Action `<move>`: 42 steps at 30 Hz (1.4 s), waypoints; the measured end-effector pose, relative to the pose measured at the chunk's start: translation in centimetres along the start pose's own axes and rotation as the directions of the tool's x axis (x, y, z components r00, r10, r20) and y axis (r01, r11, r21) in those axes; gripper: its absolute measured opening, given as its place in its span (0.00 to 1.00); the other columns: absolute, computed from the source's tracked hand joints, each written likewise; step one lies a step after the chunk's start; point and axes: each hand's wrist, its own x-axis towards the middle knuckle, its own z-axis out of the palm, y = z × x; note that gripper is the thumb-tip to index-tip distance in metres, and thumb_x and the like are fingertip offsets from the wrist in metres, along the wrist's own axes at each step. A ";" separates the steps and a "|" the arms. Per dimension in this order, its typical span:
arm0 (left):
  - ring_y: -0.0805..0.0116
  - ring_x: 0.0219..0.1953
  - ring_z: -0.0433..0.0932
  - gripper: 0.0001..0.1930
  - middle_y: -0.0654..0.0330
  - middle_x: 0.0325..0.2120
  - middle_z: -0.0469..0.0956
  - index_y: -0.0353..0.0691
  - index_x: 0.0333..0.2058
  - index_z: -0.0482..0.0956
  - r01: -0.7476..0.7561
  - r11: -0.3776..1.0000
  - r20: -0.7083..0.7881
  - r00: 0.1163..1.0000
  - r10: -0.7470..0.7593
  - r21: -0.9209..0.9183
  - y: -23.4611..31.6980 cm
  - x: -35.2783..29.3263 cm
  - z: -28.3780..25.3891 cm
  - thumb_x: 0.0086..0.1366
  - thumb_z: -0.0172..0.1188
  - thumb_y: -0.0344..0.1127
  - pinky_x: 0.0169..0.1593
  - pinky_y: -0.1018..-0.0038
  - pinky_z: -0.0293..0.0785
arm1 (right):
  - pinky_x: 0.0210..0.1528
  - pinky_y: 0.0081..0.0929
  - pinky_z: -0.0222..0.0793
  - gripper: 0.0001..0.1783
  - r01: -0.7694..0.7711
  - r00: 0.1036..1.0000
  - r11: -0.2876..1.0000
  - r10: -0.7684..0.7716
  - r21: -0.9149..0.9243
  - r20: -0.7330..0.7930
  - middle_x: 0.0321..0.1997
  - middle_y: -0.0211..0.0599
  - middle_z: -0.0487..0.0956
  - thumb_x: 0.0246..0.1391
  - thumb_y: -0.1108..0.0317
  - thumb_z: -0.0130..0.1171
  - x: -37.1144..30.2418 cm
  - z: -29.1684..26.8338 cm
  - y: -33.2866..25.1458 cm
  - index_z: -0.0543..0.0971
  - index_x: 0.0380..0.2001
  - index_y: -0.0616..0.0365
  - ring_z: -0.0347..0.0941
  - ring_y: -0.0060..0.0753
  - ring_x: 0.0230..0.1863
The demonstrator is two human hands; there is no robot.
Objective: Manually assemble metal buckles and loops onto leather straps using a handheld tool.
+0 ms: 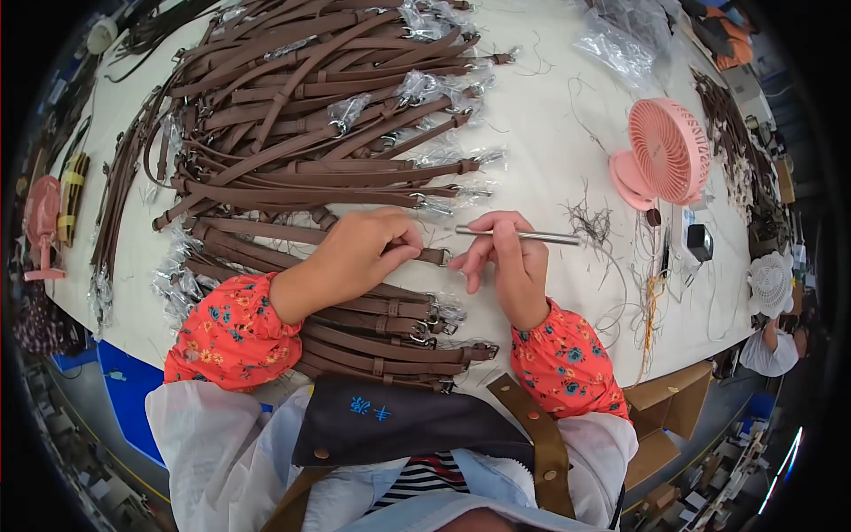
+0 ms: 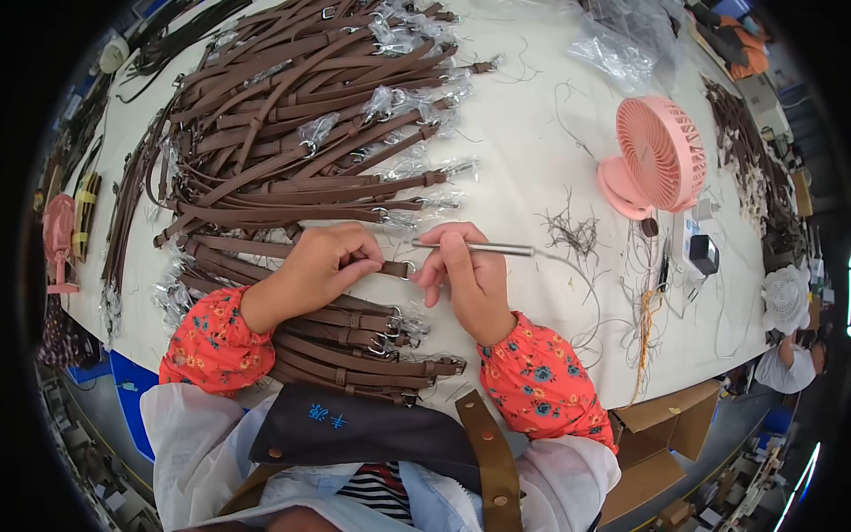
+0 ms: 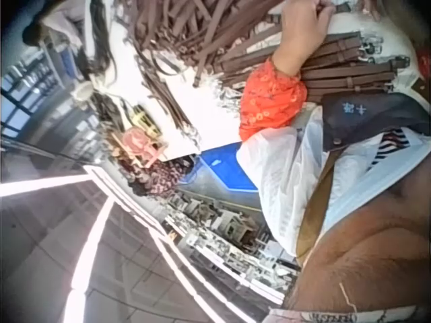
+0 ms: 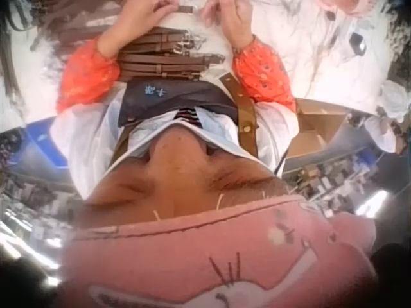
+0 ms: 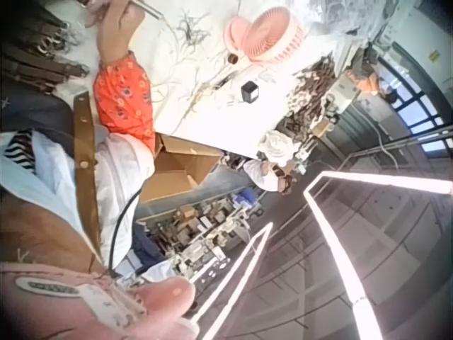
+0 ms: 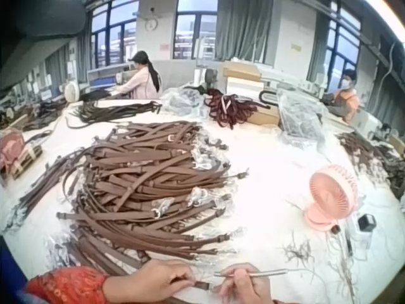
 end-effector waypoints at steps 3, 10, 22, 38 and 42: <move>0.57 0.29 0.79 0.03 0.53 0.28 0.77 0.33 0.31 0.77 0.048 0.998 -0.002 0.999 -0.048 -0.049 0.1 -0.1 -0.4 0.58 0.62 0.26 0.34 0.68 0.74 | 0.23 0.16 0.68 0.21 -0.061 0.998 0.994 0.061 -0.095 0.000 0.23 0.35 0.75 0.69 0.57 0.44 -0.1 0.3 -0.3 0.74 0.41 0.67 0.70 0.19 0.18; 0.59 0.28 0.79 0.04 0.53 0.27 0.77 0.33 0.30 0.78 0.038 0.998 0.054 0.998 -0.036 -0.045 0.2 -0.2 -0.7 0.57 0.63 0.27 0.34 0.68 0.74 | 0.18 0.14 0.61 0.20 -0.093 0.995 0.962 0.095 -0.256 -0.004 0.19 0.29 0.74 0.69 0.57 0.45 0.0 0.9 -0.4 0.77 0.36 0.64 0.67 0.14 0.15; 0.63 0.29 0.76 0.05 0.56 0.28 0.76 0.34 0.31 0.76 -0.013 1.000 0.076 0.997 0.014 -0.024 0.0 -0.3 -0.5 0.57 0.63 0.26 0.34 0.71 0.73 | 0.18 0.14 0.63 0.20 -0.111 0.991 0.944 0.127 -0.310 0.032 0.19 0.31 0.74 0.69 0.57 0.44 0.1 0.8 -0.3 0.76 0.37 0.65 0.68 0.15 0.16; 0.63 0.29 0.75 0.05 0.58 0.27 0.75 0.34 0.29 0.76 -0.044 0.999 0.087 0.995 0.044 -0.001 0.2 -0.4 -0.7 0.56 0.64 0.26 0.32 0.71 0.71 | 0.18 0.15 0.62 0.20 -0.099 0.993 0.944 0.112 -0.314 0.026 0.18 0.28 0.74 0.69 0.58 0.45 0.1 0.9 -0.4 0.78 0.35 0.63 0.68 0.15 0.15; 0.63 0.29 0.75 0.07 0.57 0.32 0.74 0.36 0.32 0.75 -0.186 0.982 0.204 0.961 0.188 -0.029 -0.1 -0.4 -0.8 0.56 0.64 0.27 0.33 0.70 0.71 | 0.18 0.15 0.62 0.20 -0.107 0.993 0.953 0.115 -0.282 0.011 0.18 0.28 0.74 0.69 0.57 0.45 0.0 0.8 -0.3 0.78 0.35 0.63 0.68 0.15 0.15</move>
